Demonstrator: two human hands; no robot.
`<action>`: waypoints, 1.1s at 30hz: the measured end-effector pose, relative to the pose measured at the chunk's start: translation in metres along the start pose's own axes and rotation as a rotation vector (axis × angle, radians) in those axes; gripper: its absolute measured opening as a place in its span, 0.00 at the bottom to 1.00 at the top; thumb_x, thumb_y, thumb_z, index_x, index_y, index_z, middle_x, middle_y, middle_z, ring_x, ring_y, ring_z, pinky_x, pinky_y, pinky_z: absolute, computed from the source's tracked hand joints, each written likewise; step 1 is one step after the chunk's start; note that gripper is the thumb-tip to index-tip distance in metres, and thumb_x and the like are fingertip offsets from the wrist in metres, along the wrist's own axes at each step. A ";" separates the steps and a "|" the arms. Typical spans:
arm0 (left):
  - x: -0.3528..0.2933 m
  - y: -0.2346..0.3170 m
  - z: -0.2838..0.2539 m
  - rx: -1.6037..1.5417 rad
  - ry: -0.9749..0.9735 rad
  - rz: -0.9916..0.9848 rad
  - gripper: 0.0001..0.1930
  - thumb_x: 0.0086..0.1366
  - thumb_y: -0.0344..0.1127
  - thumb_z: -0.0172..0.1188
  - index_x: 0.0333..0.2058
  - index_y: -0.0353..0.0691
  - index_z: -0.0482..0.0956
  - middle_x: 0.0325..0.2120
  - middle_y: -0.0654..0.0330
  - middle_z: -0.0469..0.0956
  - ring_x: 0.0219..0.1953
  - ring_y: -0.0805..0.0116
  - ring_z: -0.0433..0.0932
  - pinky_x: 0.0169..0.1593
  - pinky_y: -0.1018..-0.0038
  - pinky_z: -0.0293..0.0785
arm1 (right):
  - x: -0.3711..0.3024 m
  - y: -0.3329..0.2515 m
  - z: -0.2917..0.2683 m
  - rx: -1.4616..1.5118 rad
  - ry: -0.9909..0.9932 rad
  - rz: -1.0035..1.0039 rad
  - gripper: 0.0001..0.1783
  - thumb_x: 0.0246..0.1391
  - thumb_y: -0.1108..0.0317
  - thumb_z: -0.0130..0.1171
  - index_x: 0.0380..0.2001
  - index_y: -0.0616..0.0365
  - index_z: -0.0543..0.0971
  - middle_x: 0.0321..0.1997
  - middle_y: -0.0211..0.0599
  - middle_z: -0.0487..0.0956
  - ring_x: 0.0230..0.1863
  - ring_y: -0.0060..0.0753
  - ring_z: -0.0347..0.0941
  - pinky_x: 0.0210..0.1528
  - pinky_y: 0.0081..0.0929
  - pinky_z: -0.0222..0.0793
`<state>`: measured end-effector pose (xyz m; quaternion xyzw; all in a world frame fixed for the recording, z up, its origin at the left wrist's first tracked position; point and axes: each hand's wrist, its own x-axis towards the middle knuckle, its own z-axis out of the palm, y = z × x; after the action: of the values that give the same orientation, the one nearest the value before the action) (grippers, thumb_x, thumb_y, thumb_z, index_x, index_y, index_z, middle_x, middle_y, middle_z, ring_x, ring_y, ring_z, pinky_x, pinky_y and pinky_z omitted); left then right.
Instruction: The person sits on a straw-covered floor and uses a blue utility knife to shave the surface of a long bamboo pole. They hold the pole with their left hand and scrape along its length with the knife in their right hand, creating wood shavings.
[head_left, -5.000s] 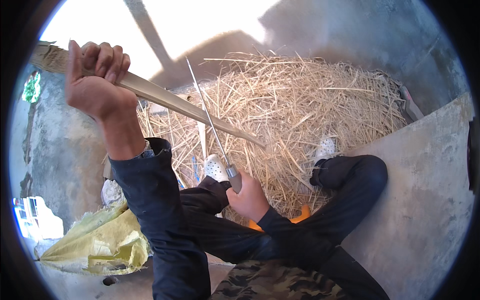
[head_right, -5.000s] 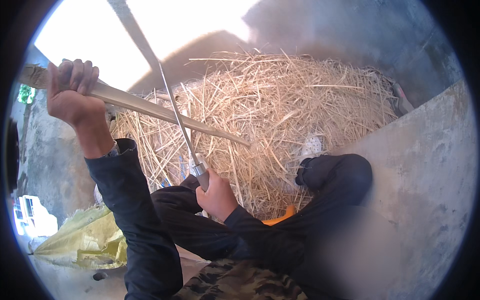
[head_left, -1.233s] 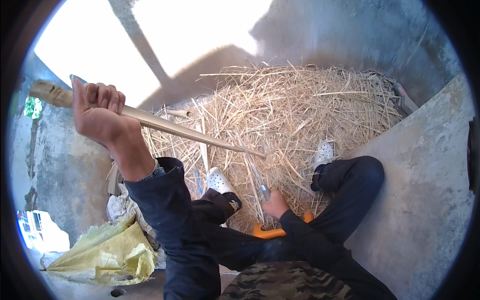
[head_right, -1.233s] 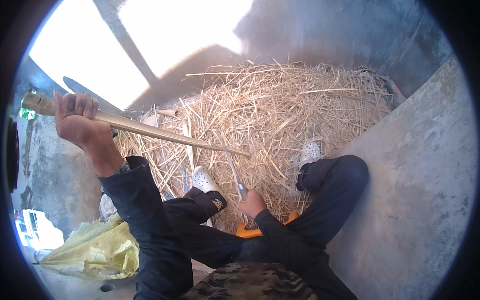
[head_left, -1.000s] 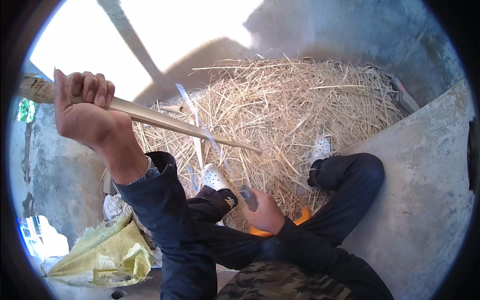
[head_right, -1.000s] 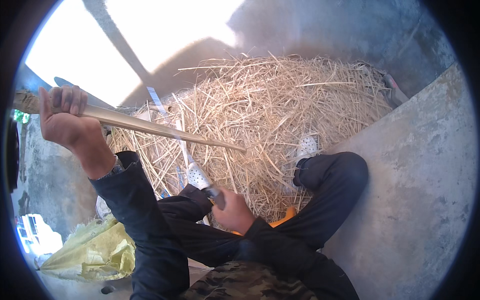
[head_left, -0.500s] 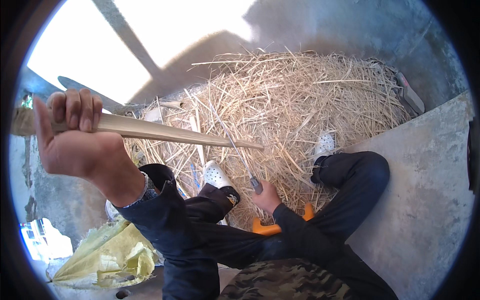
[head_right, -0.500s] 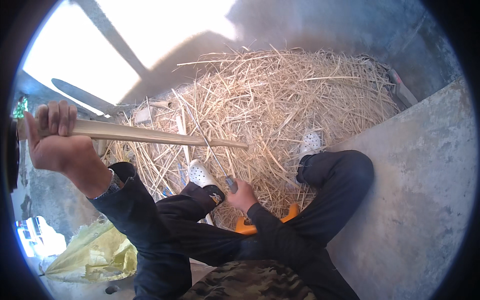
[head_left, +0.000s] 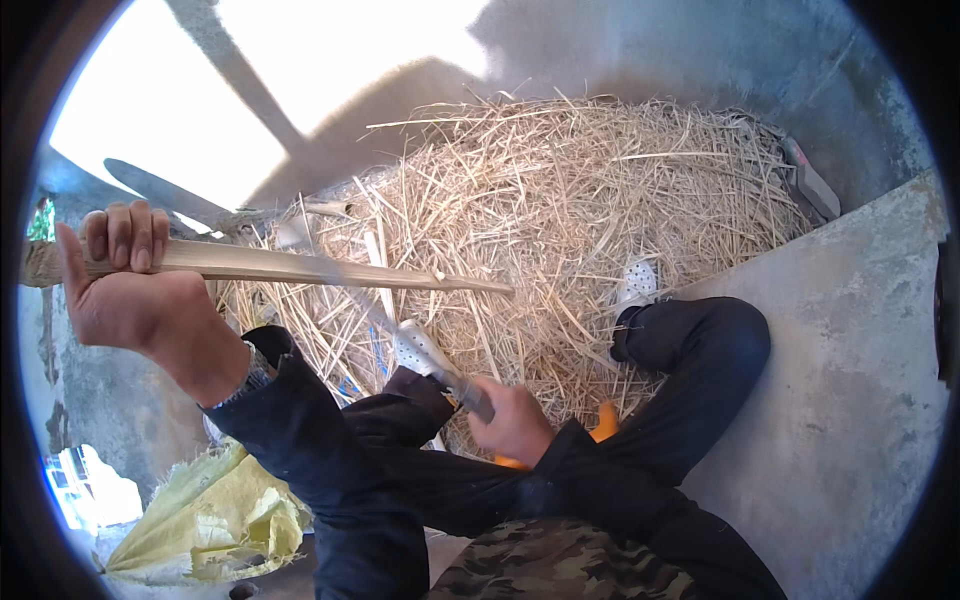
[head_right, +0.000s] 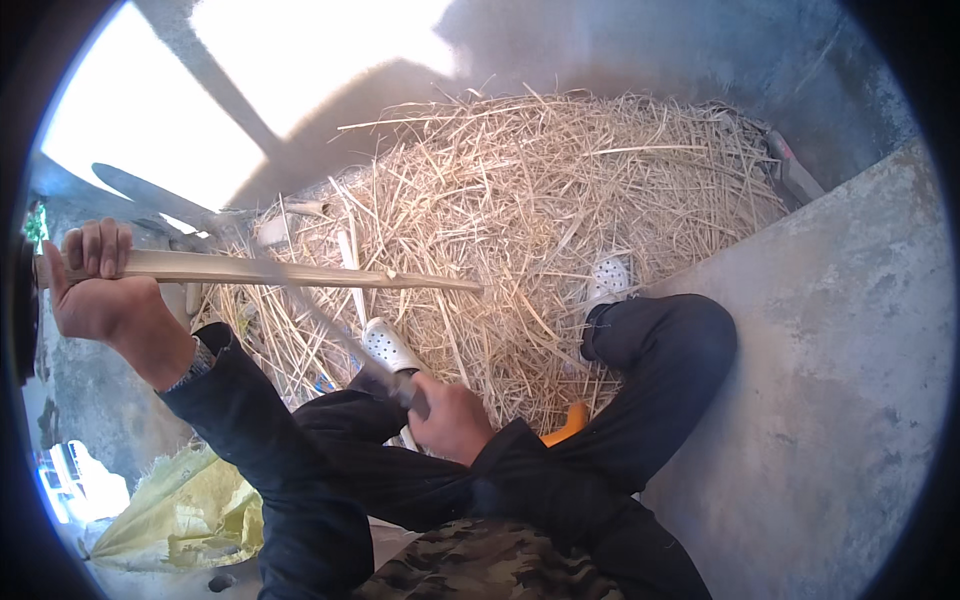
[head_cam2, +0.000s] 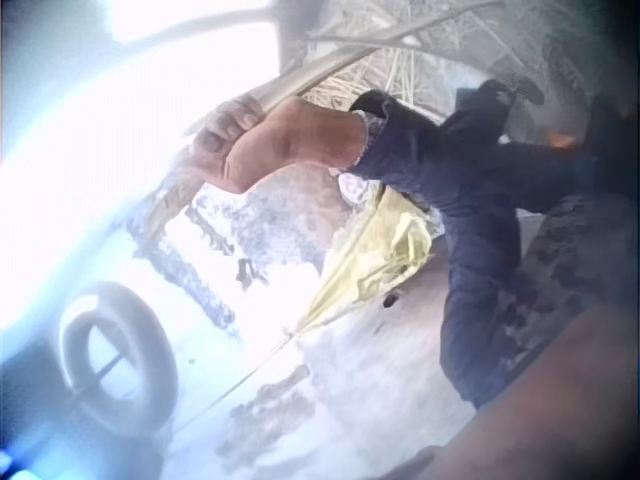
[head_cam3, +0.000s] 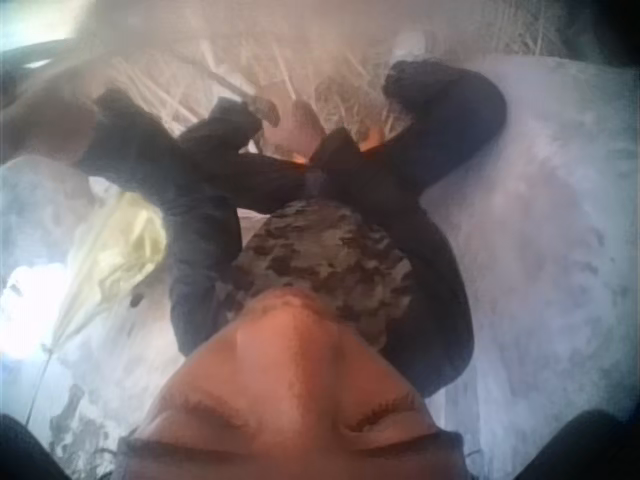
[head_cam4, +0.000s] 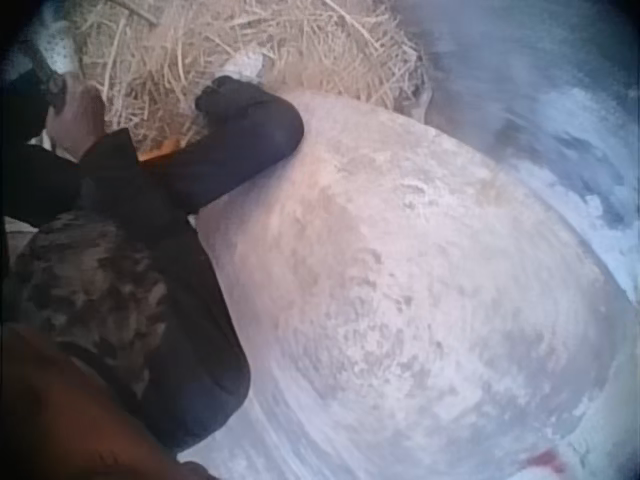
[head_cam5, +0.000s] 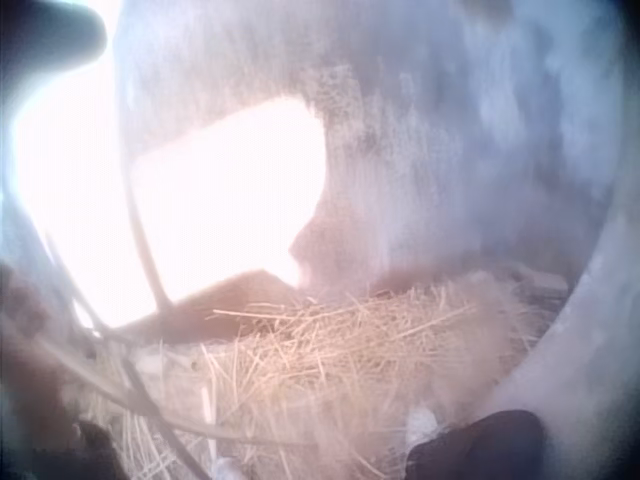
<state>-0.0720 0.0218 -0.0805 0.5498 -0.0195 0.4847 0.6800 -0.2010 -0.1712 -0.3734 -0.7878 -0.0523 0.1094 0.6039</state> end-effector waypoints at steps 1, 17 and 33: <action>-0.007 0.002 0.001 -0.013 -0.024 -0.013 0.19 0.66 0.41 0.52 0.19 0.44 0.58 0.13 0.67 0.52 0.15 0.76 0.51 0.21 0.78 0.49 | -0.006 0.004 0.006 -0.041 0.049 -0.036 0.17 0.48 0.58 0.60 0.39 0.58 0.79 0.33 0.60 0.78 0.39 0.62 0.75 0.37 0.46 0.72; -0.006 0.003 0.008 -0.007 0.015 0.026 0.20 0.67 0.42 0.52 0.19 0.44 0.59 0.13 0.67 0.52 0.14 0.76 0.51 0.21 0.79 0.48 | 0.031 0.052 0.000 -0.053 -0.142 0.191 0.20 0.42 0.67 0.57 0.42 0.59 0.78 0.30 0.59 0.79 0.37 0.60 0.76 0.40 0.44 0.72; -0.011 -0.010 0.044 0.085 0.066 -0.014 0.21 0.70 0.42 0.49 0.17 0.49 0.55 0.12 0.71 0.50 0.14 0.80 0.47 0.19 0.79 0.43 | 0.008 0.048 0.011 -0.109 0.066 0.128 0.26 0.46 0.50 0.64 0.41 0.61 0.80 0.30 0.57 0.79 0.37 0.49 0.80 0.39 0.43 0.71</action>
<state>-0.0485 -0.0182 -0.0768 0.5622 0.0273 0.4982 0.6595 -0.1980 -0.1724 -0.4235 -0.8244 0.0123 0.1186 0.5533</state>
